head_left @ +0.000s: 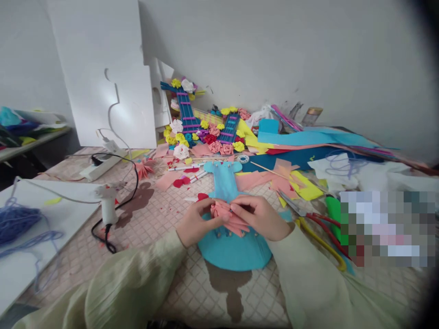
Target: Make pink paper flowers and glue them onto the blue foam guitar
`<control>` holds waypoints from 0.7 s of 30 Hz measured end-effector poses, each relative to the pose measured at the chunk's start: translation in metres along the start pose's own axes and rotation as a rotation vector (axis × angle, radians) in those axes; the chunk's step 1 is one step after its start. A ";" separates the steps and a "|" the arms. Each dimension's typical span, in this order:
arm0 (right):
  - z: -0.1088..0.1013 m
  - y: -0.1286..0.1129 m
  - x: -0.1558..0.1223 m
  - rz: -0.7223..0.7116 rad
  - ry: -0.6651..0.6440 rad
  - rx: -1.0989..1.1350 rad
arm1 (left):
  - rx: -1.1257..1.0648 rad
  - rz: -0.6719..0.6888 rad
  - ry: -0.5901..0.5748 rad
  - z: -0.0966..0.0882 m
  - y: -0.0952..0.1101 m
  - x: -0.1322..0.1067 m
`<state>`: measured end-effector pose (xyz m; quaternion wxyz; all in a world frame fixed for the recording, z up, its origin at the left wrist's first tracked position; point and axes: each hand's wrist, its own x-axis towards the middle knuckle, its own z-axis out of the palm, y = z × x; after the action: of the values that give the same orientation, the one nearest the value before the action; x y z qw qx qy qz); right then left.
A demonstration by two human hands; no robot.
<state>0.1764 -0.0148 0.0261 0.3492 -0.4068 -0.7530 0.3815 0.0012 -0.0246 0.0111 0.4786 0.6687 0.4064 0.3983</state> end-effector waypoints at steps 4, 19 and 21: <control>0.001 0.000 0.001 -0.004 -0.002 -0.027 | -0.076 -0.044 0.107 0.007 -0.006 -0.001; 0.011 0.002 -0.001 -0.048 0.080 -0.145 | -0.044 0.013 0.134 0.004 -0.013 -0.013; 0.012 0.002 -0.001 -0.057 0.090 -0.144 | -0.035 -0.011 0.141 0.003 -0.013 -0.013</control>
<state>0.1679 -0.0187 0.0189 0.3634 -0.4260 -0.7732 0.2977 -0.0025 -0.0351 -0.0042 0.4628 0.6282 0.4355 0.4489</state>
